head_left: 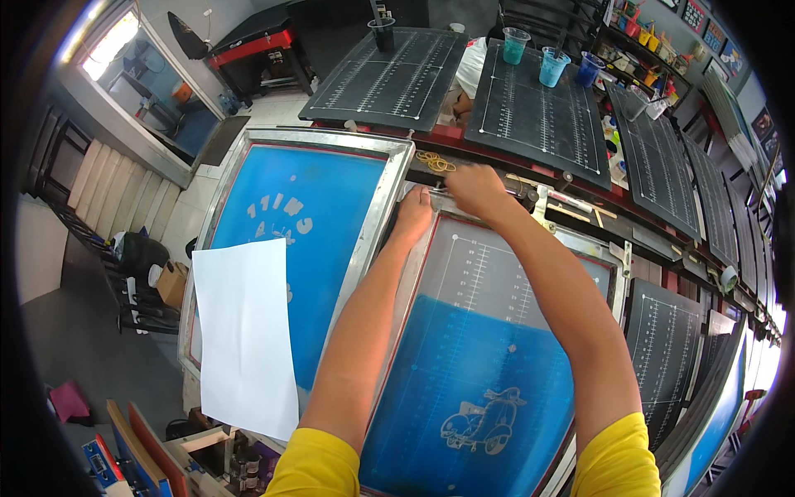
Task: The person aligns and secures a screen printing frame on a press using a wrench and measuring tape.
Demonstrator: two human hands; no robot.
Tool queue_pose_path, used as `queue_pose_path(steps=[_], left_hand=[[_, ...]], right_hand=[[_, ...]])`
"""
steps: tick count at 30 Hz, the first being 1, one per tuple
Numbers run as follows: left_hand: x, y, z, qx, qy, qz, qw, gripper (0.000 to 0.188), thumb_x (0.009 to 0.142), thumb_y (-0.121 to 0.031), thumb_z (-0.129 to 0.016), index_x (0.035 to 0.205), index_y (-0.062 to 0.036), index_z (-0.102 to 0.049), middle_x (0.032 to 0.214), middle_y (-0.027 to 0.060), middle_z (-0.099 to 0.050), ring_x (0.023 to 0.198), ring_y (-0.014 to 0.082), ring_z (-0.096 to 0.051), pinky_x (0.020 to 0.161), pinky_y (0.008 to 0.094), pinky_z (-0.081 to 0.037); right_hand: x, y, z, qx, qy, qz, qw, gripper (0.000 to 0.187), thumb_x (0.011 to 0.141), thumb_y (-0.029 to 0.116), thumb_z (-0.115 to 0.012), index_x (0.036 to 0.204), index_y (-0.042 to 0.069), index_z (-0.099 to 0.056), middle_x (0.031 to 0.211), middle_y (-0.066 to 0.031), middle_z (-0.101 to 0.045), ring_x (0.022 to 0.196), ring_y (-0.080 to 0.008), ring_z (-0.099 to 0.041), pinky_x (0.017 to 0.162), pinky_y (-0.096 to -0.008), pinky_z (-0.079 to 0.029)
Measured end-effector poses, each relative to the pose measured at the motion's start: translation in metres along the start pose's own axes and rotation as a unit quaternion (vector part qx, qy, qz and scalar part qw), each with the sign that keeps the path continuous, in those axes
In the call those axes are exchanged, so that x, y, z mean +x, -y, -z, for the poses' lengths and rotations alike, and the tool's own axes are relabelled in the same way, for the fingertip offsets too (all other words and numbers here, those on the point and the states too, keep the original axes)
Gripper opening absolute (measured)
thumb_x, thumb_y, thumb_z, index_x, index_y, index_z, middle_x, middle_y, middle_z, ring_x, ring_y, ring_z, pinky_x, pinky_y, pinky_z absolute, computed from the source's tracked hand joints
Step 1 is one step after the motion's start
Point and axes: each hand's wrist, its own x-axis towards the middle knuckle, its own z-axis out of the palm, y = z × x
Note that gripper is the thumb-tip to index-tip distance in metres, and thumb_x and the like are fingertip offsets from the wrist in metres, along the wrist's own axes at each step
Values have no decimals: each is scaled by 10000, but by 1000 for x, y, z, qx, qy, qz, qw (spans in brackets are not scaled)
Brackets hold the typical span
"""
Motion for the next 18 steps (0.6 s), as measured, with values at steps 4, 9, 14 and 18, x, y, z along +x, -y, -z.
queue_pose_path(steps=[4,9,14,18], left_hand=[[7,9,-3,-33,24,9,999,369,967,-217,-353,1105,52,-566,1098,261,-599,1069,399,-557,924,420,-425],[7,18,-7,-18,-10,-11,1000,344,972,-201,-348,1065,41,-574,1011,200,-622,984,310,-588,888,362,-425],[1,1,-3,-7,-10,-57,998,266,958,-155,-385,1028,17,-575,976,194,-619,956,328,-593,858,380,-444],[9,-1,-4,79,-11,-34,996,261,929,-167,-438,983,33,-598,930,210,-634,885,334,-610,798,391,-454]], right_hand=[[-30,-10,-32,64,-50,-33,996,142,782,71,-573,877,32,-672,1044,-175,-609,828,-326,-666,699,-419,-547],[-52,-9,-21,72,-84,-67,992,146,774,55,-580,896,35,-658,1048,-174,-580,821,-312,-660,670,-413,-549],[-114,-3,-7,148,-182,-73,969,95,826,104,-599,886,46,-644,944,-127,-567,713,-300,-631,599,-415,-523],[-185,7,11,239,-224,-110,938,110,849,114,-615,936,60,-653,851,-106,-539,650,-293,-596,558,-410,-484]])
